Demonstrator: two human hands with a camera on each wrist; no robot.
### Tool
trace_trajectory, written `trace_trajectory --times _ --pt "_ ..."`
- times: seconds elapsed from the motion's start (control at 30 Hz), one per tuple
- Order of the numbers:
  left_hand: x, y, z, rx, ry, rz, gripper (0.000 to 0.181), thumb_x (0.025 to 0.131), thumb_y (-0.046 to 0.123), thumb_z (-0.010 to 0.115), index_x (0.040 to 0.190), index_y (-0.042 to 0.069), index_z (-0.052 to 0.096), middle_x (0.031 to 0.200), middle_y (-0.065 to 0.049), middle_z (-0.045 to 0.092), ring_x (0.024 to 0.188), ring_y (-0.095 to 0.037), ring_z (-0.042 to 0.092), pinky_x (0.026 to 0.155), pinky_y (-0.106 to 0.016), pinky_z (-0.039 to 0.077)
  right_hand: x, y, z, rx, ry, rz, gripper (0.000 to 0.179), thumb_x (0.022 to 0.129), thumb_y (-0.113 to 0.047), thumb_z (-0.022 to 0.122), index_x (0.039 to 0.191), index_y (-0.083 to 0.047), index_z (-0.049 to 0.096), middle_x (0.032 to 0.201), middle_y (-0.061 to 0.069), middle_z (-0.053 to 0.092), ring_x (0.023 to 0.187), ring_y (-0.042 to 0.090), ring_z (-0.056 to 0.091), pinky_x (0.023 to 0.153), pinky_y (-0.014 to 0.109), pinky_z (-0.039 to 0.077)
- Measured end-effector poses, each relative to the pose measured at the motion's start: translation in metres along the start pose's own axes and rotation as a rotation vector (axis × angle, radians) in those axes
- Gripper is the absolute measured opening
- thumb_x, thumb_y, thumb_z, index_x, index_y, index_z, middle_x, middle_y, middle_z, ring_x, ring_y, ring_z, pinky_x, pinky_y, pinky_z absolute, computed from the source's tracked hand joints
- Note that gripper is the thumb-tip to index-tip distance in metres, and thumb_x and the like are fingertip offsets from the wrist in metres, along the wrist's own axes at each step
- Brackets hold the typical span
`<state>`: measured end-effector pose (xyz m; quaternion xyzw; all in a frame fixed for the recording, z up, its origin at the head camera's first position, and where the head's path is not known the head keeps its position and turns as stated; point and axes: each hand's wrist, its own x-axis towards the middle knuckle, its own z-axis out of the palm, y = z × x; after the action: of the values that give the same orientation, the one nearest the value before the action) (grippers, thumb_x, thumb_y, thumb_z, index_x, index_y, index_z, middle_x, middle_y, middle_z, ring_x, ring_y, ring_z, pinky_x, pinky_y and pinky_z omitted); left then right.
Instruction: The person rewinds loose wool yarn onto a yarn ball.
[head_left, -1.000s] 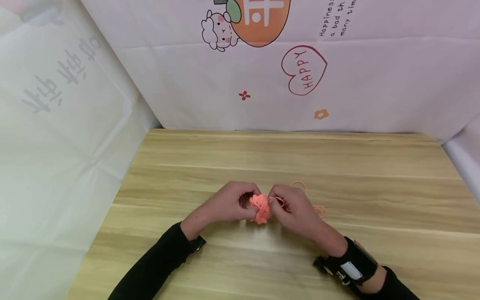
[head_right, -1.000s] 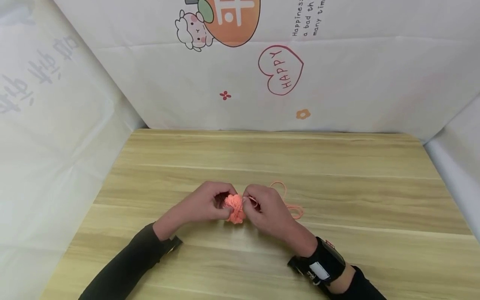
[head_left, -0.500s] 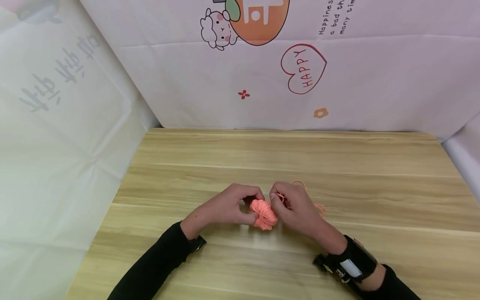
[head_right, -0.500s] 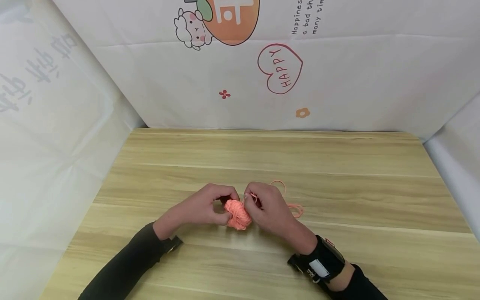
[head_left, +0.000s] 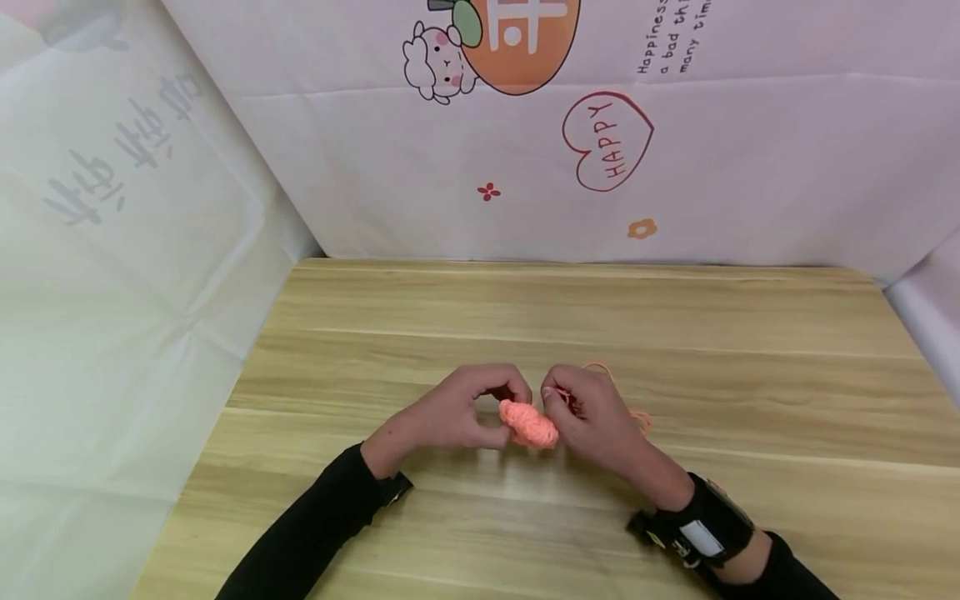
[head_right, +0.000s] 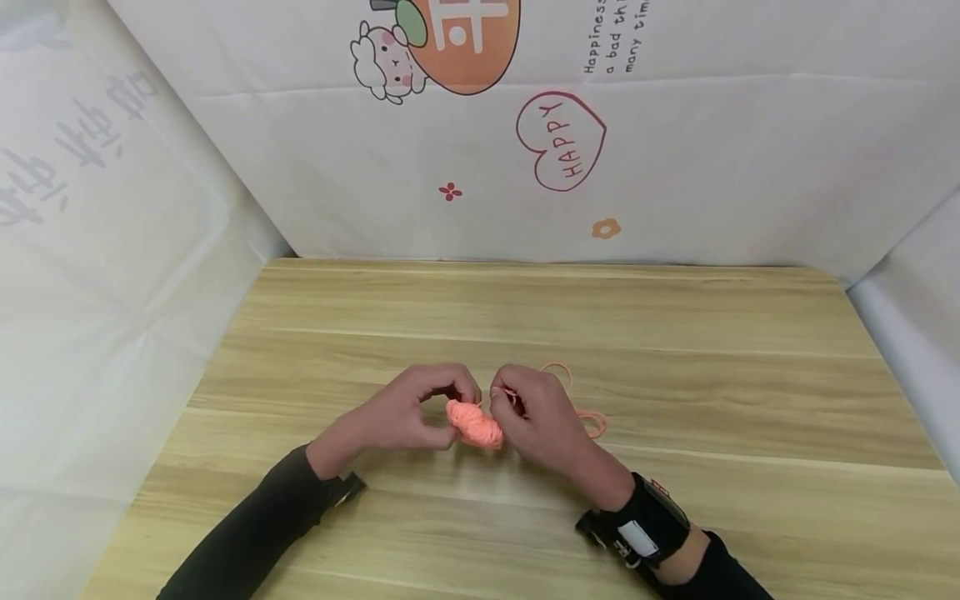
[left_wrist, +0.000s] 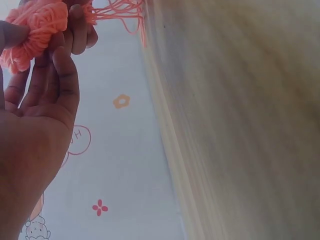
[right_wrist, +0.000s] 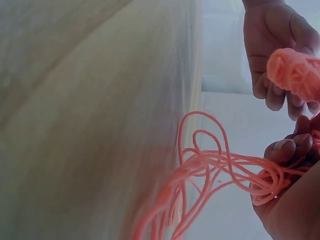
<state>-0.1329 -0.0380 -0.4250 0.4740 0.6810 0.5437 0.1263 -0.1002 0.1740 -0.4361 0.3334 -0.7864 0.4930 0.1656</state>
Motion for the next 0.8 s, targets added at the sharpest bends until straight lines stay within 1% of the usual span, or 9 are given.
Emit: trace_trajectory --times 0.2,0.43,0.63,0.73,0.8 --pt "0.001 -0.001 -0.002 -0.07 0.033 0.056 0.032 0.069 -0.013 0.062 0.094 0.007 0.058 0.093 -0.002 0.06 0.086 -0.015 0.056 0.075 -0.035 0.052 0.001 -0.003 0.0 0.01 0.006 0.015 0.036 0.081 0.02 0.051 0.069 -0.014 0.049 0.06 -0.008 0.035 0.052 0.003 0.025 0.046 0.017 0.024" --pt "0.001 0.0 -0.005 -0.113 0.067 0.079 0.031 0.072 -0.015 0.063 0.096 0.004 0.059 0.098 -0.008 0.06 0.09 -0.019 0.057 0.079 -0.037 0.052 0.001 -0.006 0.001 0.007 0.001 0.04 0.039 0.084 0.02 0.052 0.07 -0.017 0.048 0.06 -0.006 0.036 0.051 0.008 0.029 0.045 0.023 0.026" --pt "0.001 -0.001 -0.006 -0.164 0.102 0.102 0.03 0.073 -0.016 0.063 0.097 0.002 0.058 0.098 -0.01 0.06 0.092 -0.023 0.057 0.08 -0.039 0.053 0.001 -0.007 0.002 0.004 0.001 0.056 0.038 0.084 0.019 0.053 0.071 -0.017 0.05 0.061 -0.007 0.039 0.051 0.005 0.031 0.045 0.02 0.027" --pt "0.0 -0.002 -0.006 -0.197 0.121 0.112 0.03 0.075 -0.016 0.063 0.099 0.0 0.057 0.099 -0.012 0.059 0.091 -0.025 0.057 0.078 -0.039 0.053 -0.006 0.006 0.004 -0.003 -0.029 0.084 0.033 0.09 0.01 0.054 0.074 -0.019 0.052 0.063 -0.008 0.042 0.053 0.005 0.035 0.046 0.02 0.029" --pt "0.0 -0.003 -0.005 -0.212 0.145 0.123 0.029 0.076 -0.016 0.063 0.099 0.0 0.057 0.1 -0.013 0.059 0.091 -0.026 0.057 0.077 -0.04 0.053 -0.011 0.015 0.005 -0.016 -0.054 0.105 0.03 0.092 0.004 0.053 0.076 -0.02 0.052 0.064 -0.008 0.043 0.054 0.006 0.037 0.048 0.02 0.031"
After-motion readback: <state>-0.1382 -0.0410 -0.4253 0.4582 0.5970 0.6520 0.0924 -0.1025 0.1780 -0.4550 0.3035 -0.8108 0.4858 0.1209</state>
